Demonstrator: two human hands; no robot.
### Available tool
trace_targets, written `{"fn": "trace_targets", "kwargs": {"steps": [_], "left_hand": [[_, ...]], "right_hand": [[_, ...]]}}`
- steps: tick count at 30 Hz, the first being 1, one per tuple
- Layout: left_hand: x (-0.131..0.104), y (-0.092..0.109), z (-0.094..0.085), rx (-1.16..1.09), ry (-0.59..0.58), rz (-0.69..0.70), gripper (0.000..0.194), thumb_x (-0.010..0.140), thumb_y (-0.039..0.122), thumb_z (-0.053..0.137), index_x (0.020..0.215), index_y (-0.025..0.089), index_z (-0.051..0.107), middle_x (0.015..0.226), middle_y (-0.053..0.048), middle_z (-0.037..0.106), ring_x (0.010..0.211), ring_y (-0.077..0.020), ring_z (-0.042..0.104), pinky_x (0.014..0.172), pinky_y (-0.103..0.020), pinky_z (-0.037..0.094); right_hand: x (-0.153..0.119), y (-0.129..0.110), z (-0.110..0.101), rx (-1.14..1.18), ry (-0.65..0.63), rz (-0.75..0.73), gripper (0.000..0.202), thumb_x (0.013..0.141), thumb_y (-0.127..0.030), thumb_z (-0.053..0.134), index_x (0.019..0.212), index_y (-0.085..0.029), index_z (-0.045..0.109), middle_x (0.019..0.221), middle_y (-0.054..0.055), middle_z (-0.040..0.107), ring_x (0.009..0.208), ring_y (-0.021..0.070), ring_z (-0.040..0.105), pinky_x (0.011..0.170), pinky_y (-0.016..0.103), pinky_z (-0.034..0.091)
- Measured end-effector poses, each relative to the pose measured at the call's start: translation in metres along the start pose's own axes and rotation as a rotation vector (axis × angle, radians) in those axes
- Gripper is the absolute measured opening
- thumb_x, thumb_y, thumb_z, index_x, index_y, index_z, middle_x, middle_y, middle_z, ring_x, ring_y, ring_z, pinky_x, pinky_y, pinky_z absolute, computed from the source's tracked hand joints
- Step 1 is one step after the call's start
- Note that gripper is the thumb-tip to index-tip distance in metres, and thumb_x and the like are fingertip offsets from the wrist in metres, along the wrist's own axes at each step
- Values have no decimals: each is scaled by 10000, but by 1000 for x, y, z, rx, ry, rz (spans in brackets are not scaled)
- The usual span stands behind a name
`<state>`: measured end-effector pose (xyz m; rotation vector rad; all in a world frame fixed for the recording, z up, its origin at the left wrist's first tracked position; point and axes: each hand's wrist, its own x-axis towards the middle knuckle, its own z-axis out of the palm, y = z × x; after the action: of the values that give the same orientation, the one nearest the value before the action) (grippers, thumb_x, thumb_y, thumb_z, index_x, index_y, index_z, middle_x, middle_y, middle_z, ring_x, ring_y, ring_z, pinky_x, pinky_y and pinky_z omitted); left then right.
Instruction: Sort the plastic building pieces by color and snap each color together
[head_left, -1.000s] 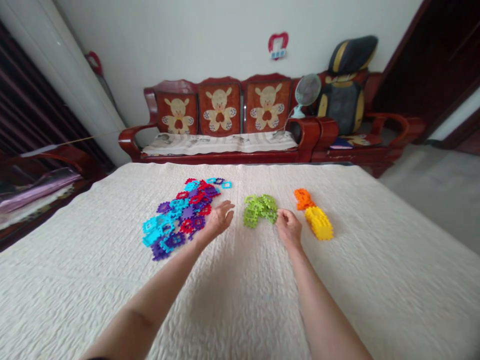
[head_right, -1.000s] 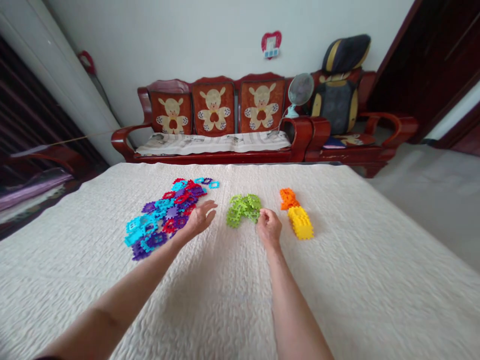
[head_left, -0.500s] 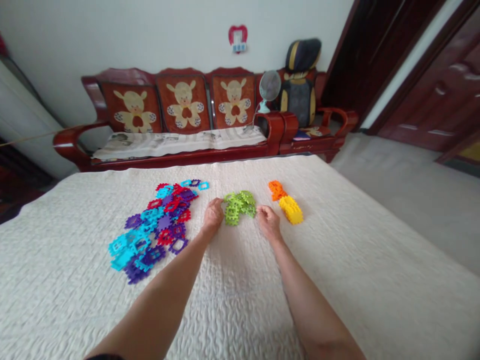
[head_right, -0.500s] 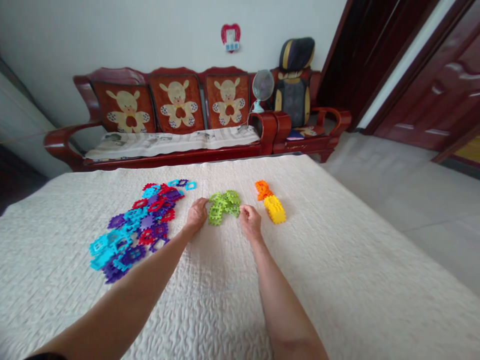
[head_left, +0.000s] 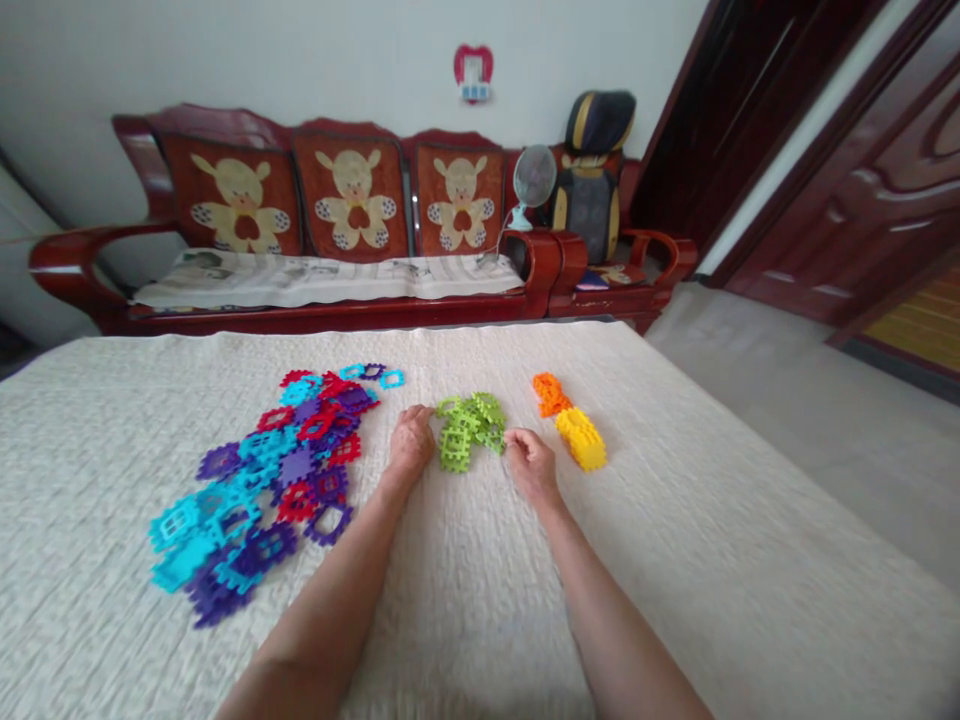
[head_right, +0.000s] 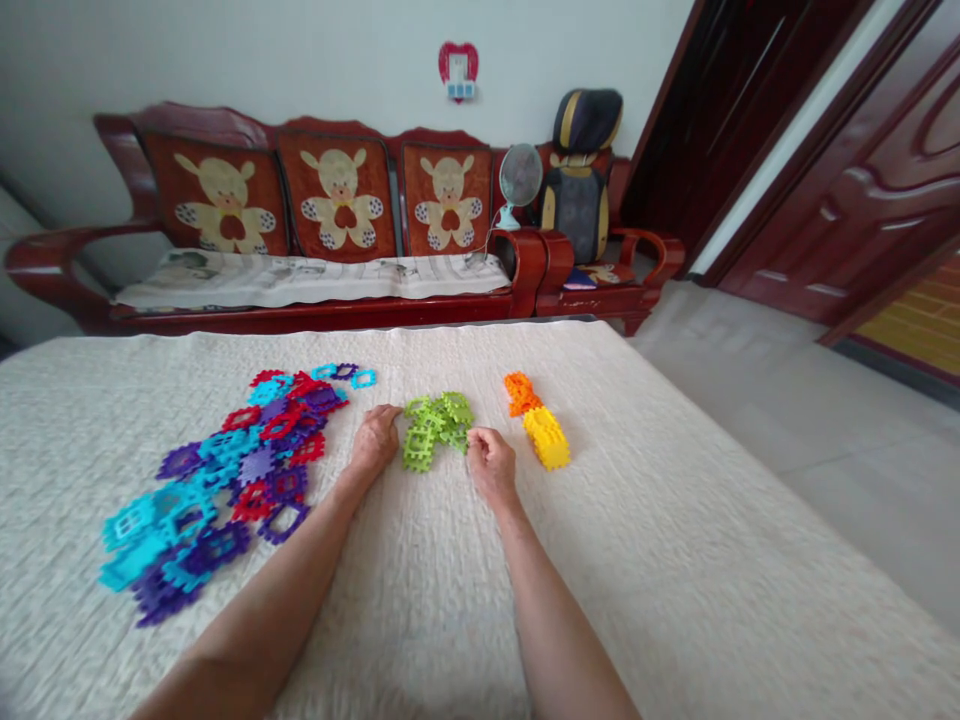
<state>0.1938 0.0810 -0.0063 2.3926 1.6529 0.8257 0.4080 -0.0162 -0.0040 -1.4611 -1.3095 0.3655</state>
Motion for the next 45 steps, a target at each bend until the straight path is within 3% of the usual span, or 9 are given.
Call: {"fn": "trace_targets", "kwargs": {"steps": [11,15,21,26,31,38,45], "left_hand": [[3,-3,3,-16,23,-17,380,853,77,374,1029,191,690,1041,-64,679,1000,-203,590,955,-327,460],[1,-2,4,-39,48,-25,363,849,77,384,1007,205,686,1029,-43,682,996,-194,585,938,-313,465],[1,-3,6,-90,79,-22,343,841,78,404,1006,179,687,1027,-68,688,990,-209,599,908,-331,489],[2,-6,10,-142,179,-21,389,828,55,389,1096,157,651,1042,-92,701,995,-220,630,929,-373,494],[3,-3,5,-287,213,67,339,924,163,371,1161,172,615,1140,-90,685,1052,-192,632,954,-345,493],[3,0,1,-248,70,93,295,928,228,412,1097,187,650,1114,-70,695,1054,-210,629,975,-374,483],[3,-2,4,-232,65,104,293,930,237,417,1069,207,673,1148,-62,683,1082,-200,616,989,-363,478]], "right_hand": [[0,0,0,-49,52,-11,249,803,-307,464,921,-204,657,913,66,706,853,200,651,780,323,518],[27,2,7,-140,55,-22,316,774,-320,481,1003,-184,651,994,99,684,871,215,637,795,350,517],[69,1,33,-373,-71,-3,467,771,-448,589,1126,-145,617,1091,146,659,1015,262,602,924,396,466],[62,-1,50,-418,-81,-62,365,819,-358,531,1088,-137,637,1026,133,674,988,249,603,920,387,455],[50,-10,56,-285,-116,-177,293,799,-287,531,1032,-162,657,1015,106,683,987,233,606,927,372,451],[48,-19,57,-98,-163,-242,150,805,-237,525,858,-204,661,913,56,700,903,186,633,858,311,469],[53,-17,53,-156,-212,-273,128,755,-224,564,843,-204,654,881,46,699,869,190,632,852,319,460]]}}
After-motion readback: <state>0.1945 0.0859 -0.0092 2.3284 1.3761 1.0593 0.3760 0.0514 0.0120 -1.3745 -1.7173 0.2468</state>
